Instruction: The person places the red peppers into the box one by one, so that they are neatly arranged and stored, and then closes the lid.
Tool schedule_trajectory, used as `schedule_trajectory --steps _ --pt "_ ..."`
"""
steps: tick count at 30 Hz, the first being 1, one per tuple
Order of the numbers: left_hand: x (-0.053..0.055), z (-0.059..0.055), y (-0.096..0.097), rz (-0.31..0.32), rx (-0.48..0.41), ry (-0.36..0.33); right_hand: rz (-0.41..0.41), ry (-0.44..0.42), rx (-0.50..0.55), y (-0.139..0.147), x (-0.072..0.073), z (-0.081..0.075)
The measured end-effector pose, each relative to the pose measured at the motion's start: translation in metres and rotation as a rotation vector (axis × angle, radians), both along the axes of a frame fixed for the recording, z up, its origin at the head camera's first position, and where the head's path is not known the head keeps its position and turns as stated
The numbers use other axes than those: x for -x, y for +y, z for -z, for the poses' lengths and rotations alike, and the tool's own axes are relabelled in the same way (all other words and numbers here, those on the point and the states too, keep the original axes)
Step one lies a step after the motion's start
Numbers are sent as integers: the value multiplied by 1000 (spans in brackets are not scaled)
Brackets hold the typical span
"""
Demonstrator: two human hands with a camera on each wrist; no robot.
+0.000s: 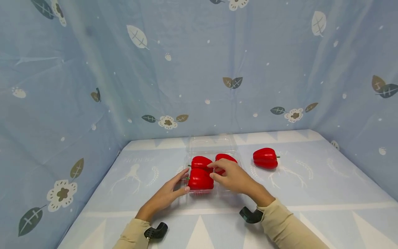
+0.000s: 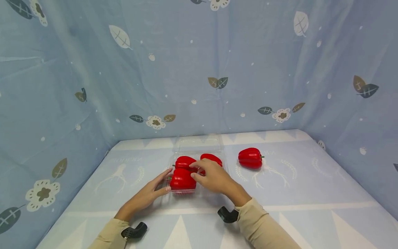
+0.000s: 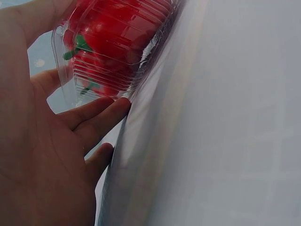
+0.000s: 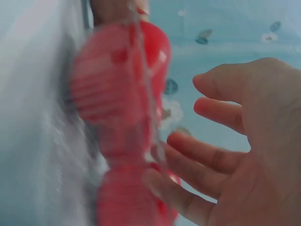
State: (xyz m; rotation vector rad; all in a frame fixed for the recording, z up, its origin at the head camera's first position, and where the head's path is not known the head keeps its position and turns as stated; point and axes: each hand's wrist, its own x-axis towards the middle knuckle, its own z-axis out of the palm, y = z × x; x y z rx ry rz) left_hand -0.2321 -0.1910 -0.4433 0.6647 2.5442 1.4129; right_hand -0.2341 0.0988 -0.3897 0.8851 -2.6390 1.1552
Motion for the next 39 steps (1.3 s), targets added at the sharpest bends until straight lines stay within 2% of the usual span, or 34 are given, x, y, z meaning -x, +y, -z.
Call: schedule_trajectory --steps 6,12,17,21,28,39 --pt "2 4 -1 -4 8 18 56 17 65 27 9 -12" --pt "2 4 -1 5 5 16 198 74 88 63 20 -15" --pt "2 2 -1 5 3 15 329 66 85 94 28 -15" --pt "2 2 -1 5 3 21 399 43 101 117 33 -13" --pt "0 0 -1 14 -12 14 489 33 133 149 32 -10" --pt "2 1 -1 -5 13 9 582 -11 152 175 29 -3"
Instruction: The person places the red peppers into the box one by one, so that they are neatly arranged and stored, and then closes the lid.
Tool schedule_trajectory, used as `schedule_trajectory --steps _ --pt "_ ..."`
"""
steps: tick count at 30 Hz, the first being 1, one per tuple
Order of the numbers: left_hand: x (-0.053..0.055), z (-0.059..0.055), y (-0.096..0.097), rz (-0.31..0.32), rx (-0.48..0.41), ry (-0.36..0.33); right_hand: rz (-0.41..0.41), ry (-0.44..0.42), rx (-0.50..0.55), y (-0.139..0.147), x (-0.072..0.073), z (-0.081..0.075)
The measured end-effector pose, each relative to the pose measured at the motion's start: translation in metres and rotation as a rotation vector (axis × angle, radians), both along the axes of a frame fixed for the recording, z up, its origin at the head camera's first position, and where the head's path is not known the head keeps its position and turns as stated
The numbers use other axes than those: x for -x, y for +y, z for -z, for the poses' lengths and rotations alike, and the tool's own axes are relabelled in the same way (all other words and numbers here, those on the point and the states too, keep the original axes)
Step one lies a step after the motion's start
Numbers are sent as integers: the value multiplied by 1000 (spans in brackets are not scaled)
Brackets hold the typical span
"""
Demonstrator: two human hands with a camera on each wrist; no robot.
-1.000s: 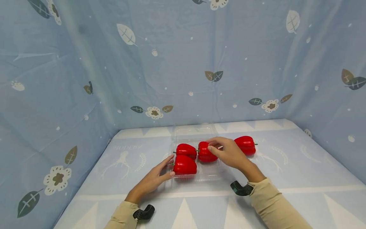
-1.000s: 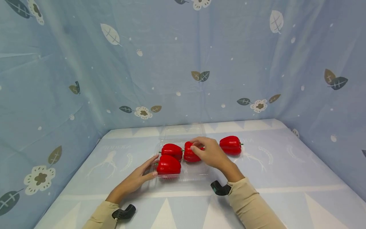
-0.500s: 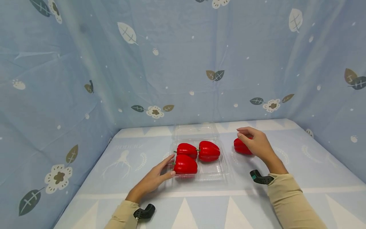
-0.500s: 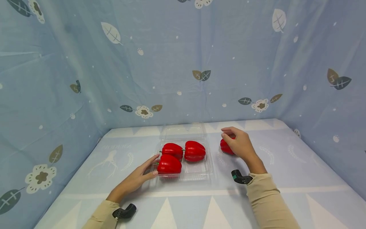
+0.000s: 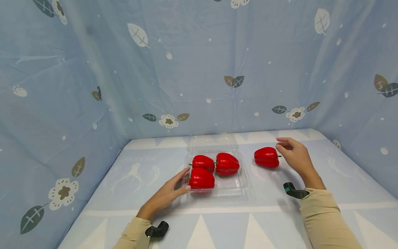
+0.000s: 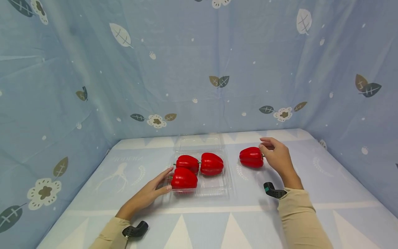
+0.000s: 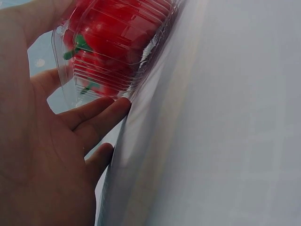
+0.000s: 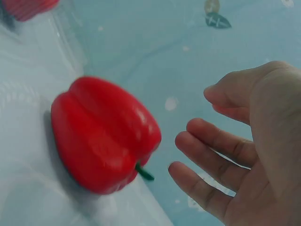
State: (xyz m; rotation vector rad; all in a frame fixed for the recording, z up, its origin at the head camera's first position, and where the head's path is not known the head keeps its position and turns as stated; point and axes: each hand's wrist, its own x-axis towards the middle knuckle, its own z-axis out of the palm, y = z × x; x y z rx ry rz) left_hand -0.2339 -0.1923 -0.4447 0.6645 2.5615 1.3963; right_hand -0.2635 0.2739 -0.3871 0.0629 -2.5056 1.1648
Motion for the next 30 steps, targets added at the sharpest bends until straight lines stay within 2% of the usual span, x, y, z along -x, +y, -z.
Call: schedule_trajectory --steps 6,15,22,30 --pt "1 1 0 6 3 2 30 -52 12 8 2 10" --pt "-2 -1 0 17 -19 2 4 -200 3 15 10 29" --pt "-1 -1 -1 16 -11 5 -63 -282 10 18 14 36" --pt "0 1 -1 4 2 6 -146 -305 26 16 18 42"
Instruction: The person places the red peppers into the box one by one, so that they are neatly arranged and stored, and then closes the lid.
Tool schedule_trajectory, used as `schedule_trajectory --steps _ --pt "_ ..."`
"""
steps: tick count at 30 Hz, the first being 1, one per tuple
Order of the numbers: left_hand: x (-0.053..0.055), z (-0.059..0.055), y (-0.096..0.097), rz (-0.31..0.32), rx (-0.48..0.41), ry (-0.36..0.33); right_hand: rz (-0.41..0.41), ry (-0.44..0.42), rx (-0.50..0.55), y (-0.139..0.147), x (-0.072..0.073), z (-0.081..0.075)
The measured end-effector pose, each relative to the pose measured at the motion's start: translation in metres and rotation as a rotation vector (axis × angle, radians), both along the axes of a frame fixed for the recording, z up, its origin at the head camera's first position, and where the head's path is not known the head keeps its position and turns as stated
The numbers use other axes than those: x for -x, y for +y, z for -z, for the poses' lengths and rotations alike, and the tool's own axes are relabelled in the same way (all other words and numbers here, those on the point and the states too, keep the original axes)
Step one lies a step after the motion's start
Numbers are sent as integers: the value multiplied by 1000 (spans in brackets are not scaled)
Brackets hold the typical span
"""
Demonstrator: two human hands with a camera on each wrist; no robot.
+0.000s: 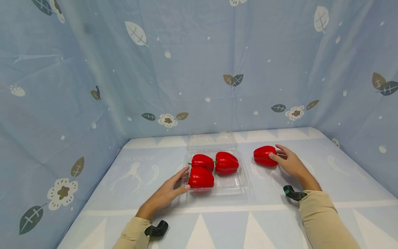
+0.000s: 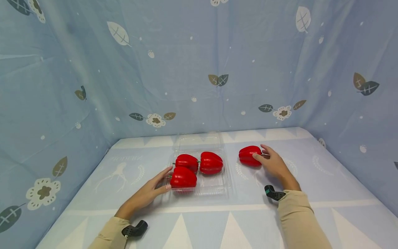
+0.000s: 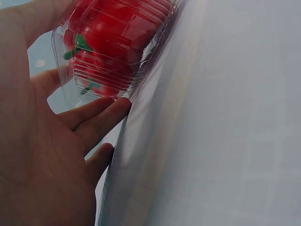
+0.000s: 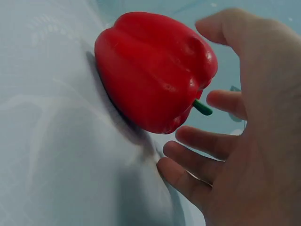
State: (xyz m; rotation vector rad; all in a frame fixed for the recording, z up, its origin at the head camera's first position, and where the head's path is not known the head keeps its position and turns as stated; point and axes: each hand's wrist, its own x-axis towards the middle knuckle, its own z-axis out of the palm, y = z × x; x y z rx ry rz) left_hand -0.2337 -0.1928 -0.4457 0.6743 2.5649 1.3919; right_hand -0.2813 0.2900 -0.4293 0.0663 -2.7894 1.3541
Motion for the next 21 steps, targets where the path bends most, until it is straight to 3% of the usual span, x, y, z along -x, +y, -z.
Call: schedule_trajectory --steps 13,21 --pt "-2 -3 1 9 -21 -9 -13 -40 -45 -4 4 9" --pt "-3 -3 2 9 -20 -4 2 4 25 -4 4 13"
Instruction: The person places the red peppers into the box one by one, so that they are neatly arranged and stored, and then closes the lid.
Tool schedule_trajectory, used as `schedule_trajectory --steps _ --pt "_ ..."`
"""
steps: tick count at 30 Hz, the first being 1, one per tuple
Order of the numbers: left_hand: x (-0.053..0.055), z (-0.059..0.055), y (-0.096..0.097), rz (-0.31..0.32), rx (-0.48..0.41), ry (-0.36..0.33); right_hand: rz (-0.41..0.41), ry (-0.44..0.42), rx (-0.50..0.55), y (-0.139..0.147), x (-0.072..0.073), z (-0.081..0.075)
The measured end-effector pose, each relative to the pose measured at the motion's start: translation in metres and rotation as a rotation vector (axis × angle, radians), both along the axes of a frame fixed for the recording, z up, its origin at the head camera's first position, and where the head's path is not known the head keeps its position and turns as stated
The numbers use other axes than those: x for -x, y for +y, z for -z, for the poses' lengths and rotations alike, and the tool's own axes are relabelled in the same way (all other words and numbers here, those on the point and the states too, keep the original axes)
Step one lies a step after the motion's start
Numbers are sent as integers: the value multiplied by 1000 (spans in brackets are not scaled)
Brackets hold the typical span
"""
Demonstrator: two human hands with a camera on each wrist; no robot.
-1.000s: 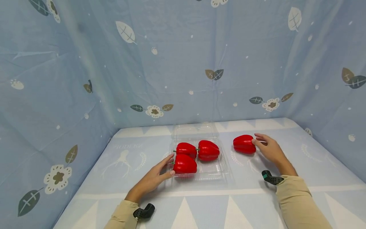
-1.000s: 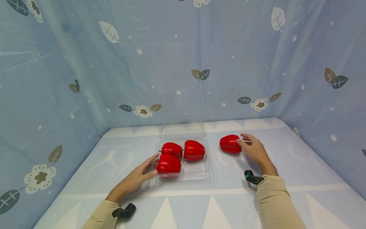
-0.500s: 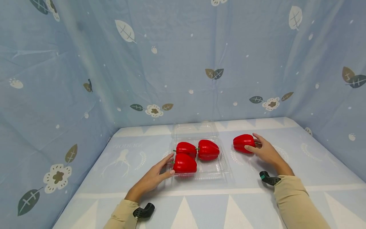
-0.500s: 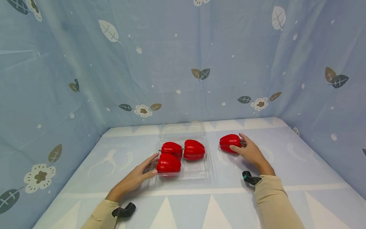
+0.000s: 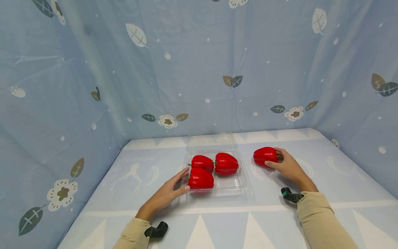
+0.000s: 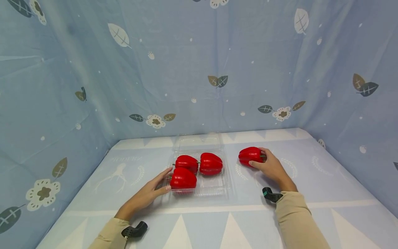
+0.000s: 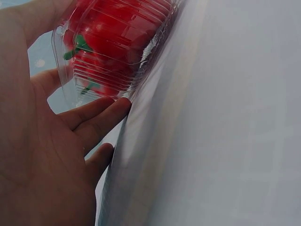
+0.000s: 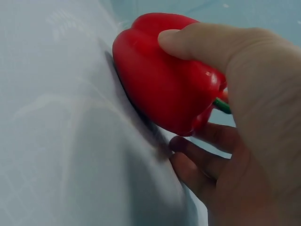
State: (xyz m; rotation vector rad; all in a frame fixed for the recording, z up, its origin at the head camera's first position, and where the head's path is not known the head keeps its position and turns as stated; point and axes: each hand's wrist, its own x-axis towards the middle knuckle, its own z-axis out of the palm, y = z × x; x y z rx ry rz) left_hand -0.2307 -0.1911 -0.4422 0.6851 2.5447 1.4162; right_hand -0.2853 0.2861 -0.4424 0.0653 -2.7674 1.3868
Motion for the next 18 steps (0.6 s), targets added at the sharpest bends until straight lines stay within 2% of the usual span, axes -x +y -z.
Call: schedule_trajectory --steps 7,18 --pt "0 0 0 -2 1 6 17 17 79 -5 -3 -7" --pt "2 3 1 -21 18 -6 44 20 114 -10 -7 -11"
